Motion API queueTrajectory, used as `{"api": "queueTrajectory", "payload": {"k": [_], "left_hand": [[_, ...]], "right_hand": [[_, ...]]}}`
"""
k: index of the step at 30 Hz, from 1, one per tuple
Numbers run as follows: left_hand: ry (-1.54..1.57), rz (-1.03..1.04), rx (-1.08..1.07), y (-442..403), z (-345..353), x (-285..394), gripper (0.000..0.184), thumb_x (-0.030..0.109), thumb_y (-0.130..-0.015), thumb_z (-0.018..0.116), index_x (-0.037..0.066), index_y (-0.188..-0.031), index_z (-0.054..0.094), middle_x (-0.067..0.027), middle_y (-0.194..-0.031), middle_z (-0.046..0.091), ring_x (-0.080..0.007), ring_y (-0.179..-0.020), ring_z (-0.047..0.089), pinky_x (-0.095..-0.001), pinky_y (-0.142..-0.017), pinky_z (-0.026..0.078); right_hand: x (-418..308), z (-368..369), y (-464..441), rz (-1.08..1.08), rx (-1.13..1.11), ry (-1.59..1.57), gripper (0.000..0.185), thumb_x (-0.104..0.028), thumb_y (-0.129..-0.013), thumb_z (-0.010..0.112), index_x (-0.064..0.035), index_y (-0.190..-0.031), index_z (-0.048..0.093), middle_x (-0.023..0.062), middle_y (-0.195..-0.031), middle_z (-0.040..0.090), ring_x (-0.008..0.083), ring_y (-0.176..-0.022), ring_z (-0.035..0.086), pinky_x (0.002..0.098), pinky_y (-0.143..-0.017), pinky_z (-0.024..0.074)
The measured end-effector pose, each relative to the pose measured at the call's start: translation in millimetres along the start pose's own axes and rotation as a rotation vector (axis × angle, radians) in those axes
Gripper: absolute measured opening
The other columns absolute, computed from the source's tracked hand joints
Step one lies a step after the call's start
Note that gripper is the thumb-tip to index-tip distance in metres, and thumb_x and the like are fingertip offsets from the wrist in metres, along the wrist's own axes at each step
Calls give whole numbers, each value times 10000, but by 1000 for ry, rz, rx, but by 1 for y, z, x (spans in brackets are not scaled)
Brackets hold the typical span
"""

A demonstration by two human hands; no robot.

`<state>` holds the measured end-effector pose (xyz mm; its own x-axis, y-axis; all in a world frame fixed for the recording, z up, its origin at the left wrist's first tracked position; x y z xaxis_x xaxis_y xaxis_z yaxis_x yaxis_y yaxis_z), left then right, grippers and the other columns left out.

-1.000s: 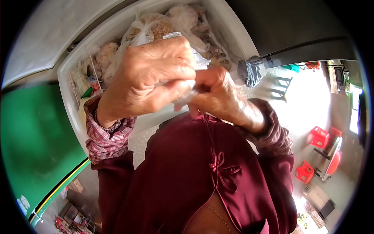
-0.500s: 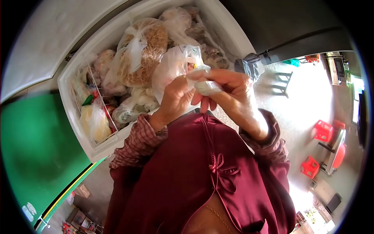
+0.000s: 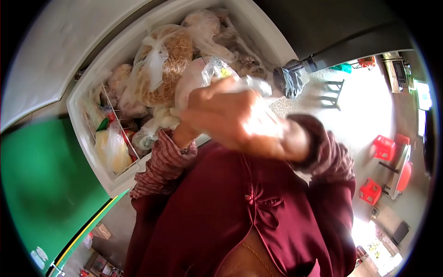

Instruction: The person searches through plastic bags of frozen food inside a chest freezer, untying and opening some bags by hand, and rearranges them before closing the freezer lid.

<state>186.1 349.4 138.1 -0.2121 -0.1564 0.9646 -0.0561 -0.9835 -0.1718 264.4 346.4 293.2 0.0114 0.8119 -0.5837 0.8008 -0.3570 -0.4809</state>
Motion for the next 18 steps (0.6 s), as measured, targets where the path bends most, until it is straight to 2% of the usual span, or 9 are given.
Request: {"api": "queueTrajectory", "payload": {"k": [3,4,5,6,8,11,14,16,18], "left_hand": [[-497,79,-216,17,-10,-28,113,139,-852,589,27,-866,593,-8,-759,556,-164,-695,531,-327,-618,419],[-801,86,-437,5,-1,-1,116,128,-825,608,33,-765,579,5,-699,536,-164,-647,514,-327,-590,405],[-835,95,-431,-6,14,37,113,113,-771,644,24,-726,592,35,-616,466,-132,-578,450,-289,-551,382],[-662,-81,-449,-7,9,30,120,121,-766,655,20,-739,597,36,-622,475,-118,-586,454,-283,-549,378],[-310,-423,-468,-6,0,15,142,136,-758,675,12,-763,607,39,-633,494,-90,-603,463,-271,-547,372],[-181,-522,-333,-11,-2,16,209,218,-800,698,26,-784,618,46,-651,497,-51,-589,439,-245,-526,353],[-73,-599,-241,-15,-2,15,229,249,-863,648,21,-846,637,19,-676,537,-62,-565,458,-236,-509,368],[28,-644,-182,-18,-2,16,264,268,-907,603,10,-901,657,-8,-688,574,-75,-548,481,-234,-496,386],[114,-667,-117,-17,-6,18,301,290,-916,582,2,-946,665,-37,-699,604,-91,-560,504,-236,-508,402]], "right_hand": [[59,-4,-14,288,136,-211,275,-35,-841,578,13,-1104,643,120,-705,644,141,-605,617,247,-579,518],[79,-6,-14,406,210,-286,267,-36,-843,576,13,-1095,652,117,-699,651,118,-600,616,233,-593,516],[94,-4,-14,482,213,-452,282,-19,-834,566,17,-1102,644,108,-707,655,107,-610,614,230,-599,513],[106,0,-13,552,213,-619,297,-3,-825,556,22,-1109,637,100,-716,659,96,-620,613,226,-604,511],[111,11,-16,530,245,-570,319,22,-799,543,27,-1105,633,88,-705,652,103,-620,610,233,-594,506],[105,15,-16,522,223,-418,347,0,-779,534,-1,-1112,633,108,-698,649,131,-618,616,273,-603,513],[99,-6,-8,432,236,-22,366,-54,-786,549,-54,-1144,627,134,-704,644,185,-618,626,307,-615,518],[99,-15,10,418,201,46,411,-196,-818,646,-92,-1212,593,148,-758,663,203,-674,647,323,-615,521],[99,-20,37,551,124,-20,390,-343,-792,683,-120,-1110,660,140,-717,653,286,-666,650,357,-609,510]]}}
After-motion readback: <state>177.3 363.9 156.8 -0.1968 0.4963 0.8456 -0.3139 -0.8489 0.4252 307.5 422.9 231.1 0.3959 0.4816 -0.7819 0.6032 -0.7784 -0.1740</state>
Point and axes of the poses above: each hand's wrist, its own y-axis away from the middle knuckle, its own z-axis out of the palm, x = y × z, the point moved 7 cm from there along -y, towards the middle knuckle
